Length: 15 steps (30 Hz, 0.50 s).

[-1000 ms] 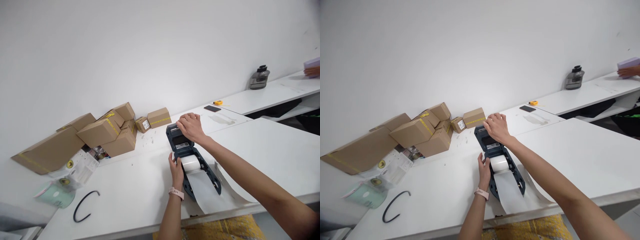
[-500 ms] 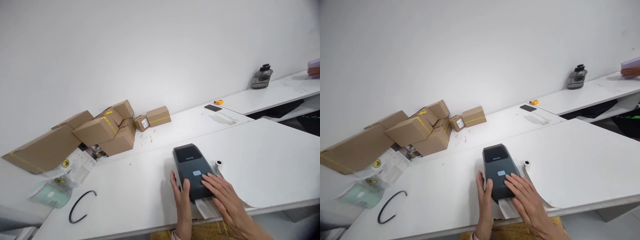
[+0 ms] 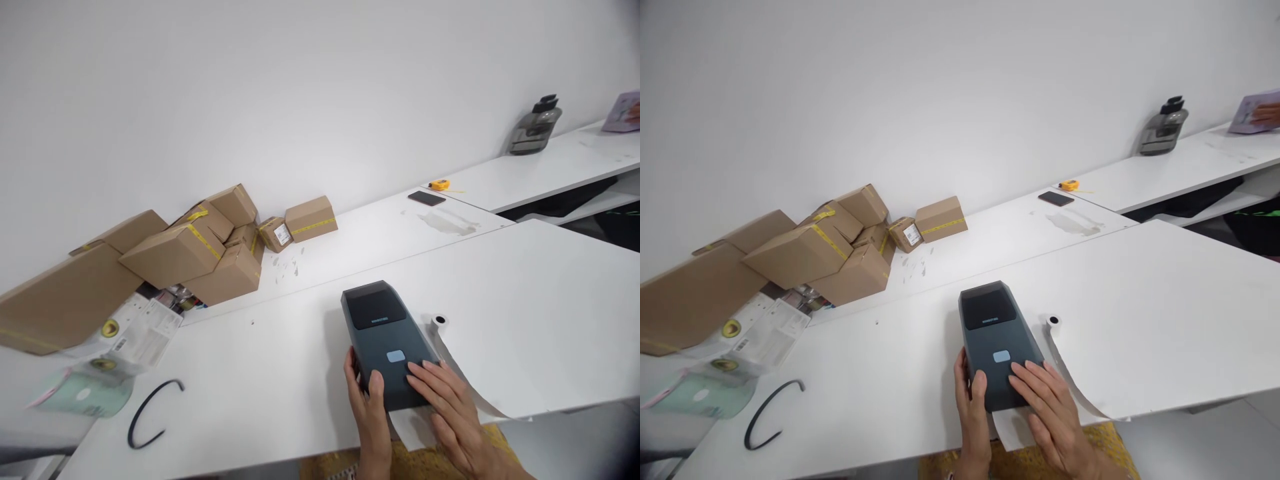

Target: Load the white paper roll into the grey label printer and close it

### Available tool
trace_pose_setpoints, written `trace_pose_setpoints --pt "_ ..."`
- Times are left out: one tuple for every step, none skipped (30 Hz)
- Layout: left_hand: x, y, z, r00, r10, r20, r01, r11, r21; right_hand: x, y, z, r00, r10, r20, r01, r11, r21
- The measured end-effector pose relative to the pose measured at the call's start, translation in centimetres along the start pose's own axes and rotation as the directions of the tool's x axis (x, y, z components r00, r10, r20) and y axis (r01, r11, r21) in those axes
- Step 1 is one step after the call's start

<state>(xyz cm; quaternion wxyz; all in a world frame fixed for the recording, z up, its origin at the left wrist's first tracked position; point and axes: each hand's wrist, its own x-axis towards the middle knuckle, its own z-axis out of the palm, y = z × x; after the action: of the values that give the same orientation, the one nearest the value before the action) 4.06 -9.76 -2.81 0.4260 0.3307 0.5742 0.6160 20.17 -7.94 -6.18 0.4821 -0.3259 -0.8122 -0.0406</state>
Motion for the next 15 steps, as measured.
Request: trace_pose_setpoints --pt "0.1 0.1 0.1 1.000 0.013 -0.006 -0.013 1.000 0.007 -0.2 0.2 0.2 1.000 -0.006 -0.018 0.006 1.000 0.003" --pt "0.1 0.3 0.2 1.000 0.026 -0.006 -0.026 1.000 0.015 -0.4 0.3 0.4 0.999 -0.011 -0.034 0.011 1.000 0.008" --pt "0.1 0.5 0.2 0.999 0.035 -0.002 -0.035 0.999 0.020 -0.5 0.4 0.5 0.999 -0.012 -0.044 0.013 1.000 0.015" --pt "0.0 0.7 0.1 0.999 0.037 0.011 -0.037 0.999 0.022 -0.4 0.4 0.4 0.999 -0.011 -0.045 0.012 1.000 0.025" --pt "-0.2 0.9 -0.2 0.999 0.027 0.029 -0.028 0.999 0.020 -0.3 0.3 0.2 0.999 -0.004 -0.038 0.005 0.999 0.041" --pt "-0.6 0.9 -0.5 0.999 0.010 0.040 -0.011 1.000 0.018 -0.1 0.2 -0.2 1.000 0.018 -0.022 -0.016 0.998 0.065" --pt "-1.2 0.7 -0.9 1.000 -0.006 0.029 0.005 1.000 0.021 0.1 0.1 -0.6 0.999 0.053 -0.002 -0.053 0.994 0.098" --pt "-2.1 0.3 -1.4 1.000 -0.018 -0.003 0.018 0.999 0.029 0.4 -0.1 -1.1 0.995 0.098 0.020 -0.100 0.985 0.137" --pt "-3.0 -0.3 -1.8 0.998 -0.031 -0.048 0.033 0.999 0.041 0.7 -0.4 -1.6 0.987 0.152 0.044 -0.157 0.971 0.178" --pt "-4.1 -1.1 -2.2 0.991 -0.028 -0.127 0.036 0.998 0.060 1.0 -0.6 -2.0 0.976 0.206 0.072 -0.217 0.952 0.215" --pt "-5.0 -1.9 -2.4 0.986 -0.037 -0.165 0.050 0.996 0.080 1.2 -0.9 -2.4 0.963 0.253 0.095 -0.269 0.932 0.245" --pt "-5.9 -2.7 -2.4 0.990 -0.074 -0.120 0.085 0.992 0.092 1.4 -1.0 -2.6 0.954 0.282 0.105 -0.301 0.915 0.269" --pt "-6.6 -3.4 -2.2 0.989 -0.143 -0.025 0.144 0.985 0.098 1.6 -1.2 -2.8 0.948 0.301 0.104 -0.318 0.904 0.287" --pt "-7.0 -3.8 -1.7 0.973 -0.222 0.058 0.215 0.971 0.103 1.7 -1.3 -2.8 0.945 0.312 0.095 -0.326 0.896 0.301" --pt "-7.3 -3.9 -1.1 0.947 -0.301 0.113 0.291 0.952 0.094 1.8 -1.3 -2.8 0.945 0.318 0.082 -0.327 0.892 0.312"
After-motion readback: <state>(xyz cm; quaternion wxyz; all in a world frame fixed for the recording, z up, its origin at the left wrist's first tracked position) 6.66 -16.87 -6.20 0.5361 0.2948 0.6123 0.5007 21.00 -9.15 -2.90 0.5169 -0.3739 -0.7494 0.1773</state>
